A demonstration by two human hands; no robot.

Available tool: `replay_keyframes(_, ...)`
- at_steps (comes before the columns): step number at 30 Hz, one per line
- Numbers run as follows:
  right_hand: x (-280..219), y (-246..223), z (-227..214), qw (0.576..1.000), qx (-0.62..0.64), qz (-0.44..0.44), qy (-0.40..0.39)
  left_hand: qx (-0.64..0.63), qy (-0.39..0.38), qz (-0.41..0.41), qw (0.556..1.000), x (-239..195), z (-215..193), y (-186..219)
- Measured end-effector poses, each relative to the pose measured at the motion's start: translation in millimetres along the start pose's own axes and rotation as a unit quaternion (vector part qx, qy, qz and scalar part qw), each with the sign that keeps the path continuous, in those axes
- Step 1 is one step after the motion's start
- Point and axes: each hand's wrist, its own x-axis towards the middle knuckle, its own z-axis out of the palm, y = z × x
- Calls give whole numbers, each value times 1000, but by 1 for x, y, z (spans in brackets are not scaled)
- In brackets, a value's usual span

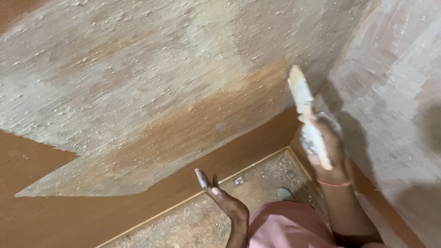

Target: The person paints a brown wall with white paint using a brush. They repeatedly dip the brush into a small container of paint and apply it to the wall in horizontal strokes, gradually covering more area.

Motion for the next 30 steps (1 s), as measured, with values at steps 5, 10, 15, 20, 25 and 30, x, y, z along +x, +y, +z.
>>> replay_keyframes(5, -13, 25, 56, 989, -84, 80, -93, 0, -1, 2, 1000, -2, 2, -3)
replay_keyframes(10, -19, 39, 66, 965, 6, 172, -196, -3, -1, -1, 1000, -2, 3, -3)
replay_keyframes(15, 38, 1, 28, 925, 277, 153, -209, -8, -3, -14, 1000, -3, 3, 2)
replay_keyframes(20, 20, -38, 13, 974, 191, 4, -125, -12, -4, -19, 1000, -6, 3, 0)
replay_keyframes(25, -6, -22, 48, 998, 0, -62, -26, -10, 2, -22, 1000, -7, 1, -2)
replay_keyframes(30, -9, 14, 91, 994, -103, 30, -38, -14, -1, -24, 1000, -9, -3, -3)
